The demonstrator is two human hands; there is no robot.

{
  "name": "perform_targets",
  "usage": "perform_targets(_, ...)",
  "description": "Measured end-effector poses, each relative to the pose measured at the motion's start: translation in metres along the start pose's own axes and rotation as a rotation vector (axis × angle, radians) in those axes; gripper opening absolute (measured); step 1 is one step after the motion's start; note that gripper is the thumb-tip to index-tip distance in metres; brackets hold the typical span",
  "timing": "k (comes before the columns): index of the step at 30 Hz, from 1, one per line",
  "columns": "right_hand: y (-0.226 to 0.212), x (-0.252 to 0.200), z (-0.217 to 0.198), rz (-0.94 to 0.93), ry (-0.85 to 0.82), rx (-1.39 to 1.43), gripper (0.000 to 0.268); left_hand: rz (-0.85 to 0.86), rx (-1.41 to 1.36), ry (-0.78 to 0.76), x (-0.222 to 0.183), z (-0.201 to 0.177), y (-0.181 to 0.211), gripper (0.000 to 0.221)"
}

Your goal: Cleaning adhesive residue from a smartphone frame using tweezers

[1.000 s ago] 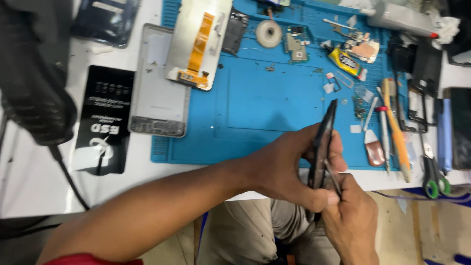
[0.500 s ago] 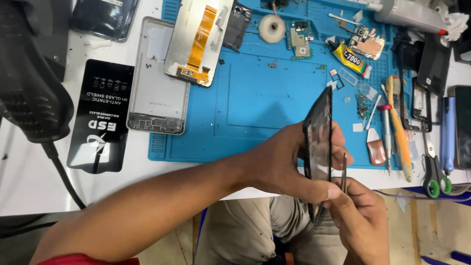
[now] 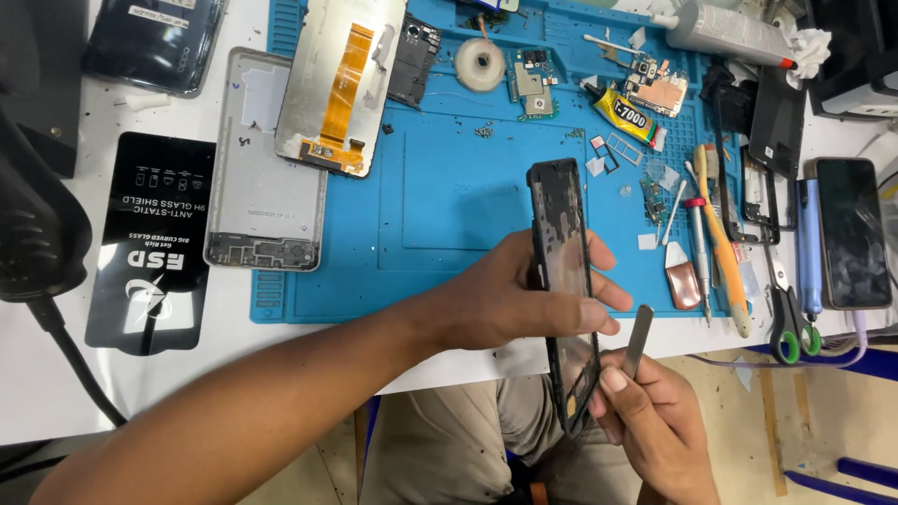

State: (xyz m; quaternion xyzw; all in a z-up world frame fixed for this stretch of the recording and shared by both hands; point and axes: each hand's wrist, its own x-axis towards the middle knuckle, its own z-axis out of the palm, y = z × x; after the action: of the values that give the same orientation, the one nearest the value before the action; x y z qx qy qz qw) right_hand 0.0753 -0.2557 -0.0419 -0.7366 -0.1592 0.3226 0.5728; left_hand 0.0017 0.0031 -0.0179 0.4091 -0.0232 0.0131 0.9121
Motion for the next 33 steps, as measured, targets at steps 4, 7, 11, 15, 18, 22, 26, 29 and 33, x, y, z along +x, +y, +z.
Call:
perform_targets(4, -0.034, 0.000, 0.012, 0.014, -0.127, -0.109, 0.025, -0.068, 0.060, 0.016, -0.002, 0.004, 0.010, 0.051)
perform_targets(7, -0.033, 0.004, 0.007, 0.011, -0.225, -0.168, 0.035, -0.029, 0.101, -0.021, -0.003, 0.005, 0.008, 0.056)
perform_targets(11, -0.030, 0.002, 0.009, 0.002, -0.278, -0.110, 0.032, -0.108, 0.058, -0.040, -0.006, 0.011, 0.016, 0.057)
perform_targets(15, -0.035, 0.002, 0.023, -0.276, -0.201, -0.361, 0.028, -0.078, 0.180, -0.035, -0.005, 0.006, 0.013, 0.059)
perform_targets(18, -0.037, 0.005, 0.022, -0.366, -0.139, -0.576, 0.034, -0.025, 0.199, -0.050, -0.003, 0.003, 0.010, 0.056)
perform_targets(22, -0.031, 0.007, 0.025, -0.465, -0.080, -0.708, 0.031, -0.006, 0.138, -0.089, -0.005, 0.002, 0.007, 0.057)
perform_targets(26, -0.027, 0.007, 0.029, -0.587, -0.038, -0.719, 0.021, -0.010, 0.109, -0.091, -0.006, 0.002, 0.007, 0.054)
perform_targets(29, -0.028, 0.004, 0.033, -0.532, -0.025, -0.592, 0.024, 0.018, 0.101, -0.096, -0.007, 0.002, 0.006, 0.053)
perform_targets(33, -0.018, 0.000, 0.036, -0.295, 0.010, -0.241, 0.030, 0.027, 0.158, -0.097, -0.006, 0.000, 0.009, 0.055)
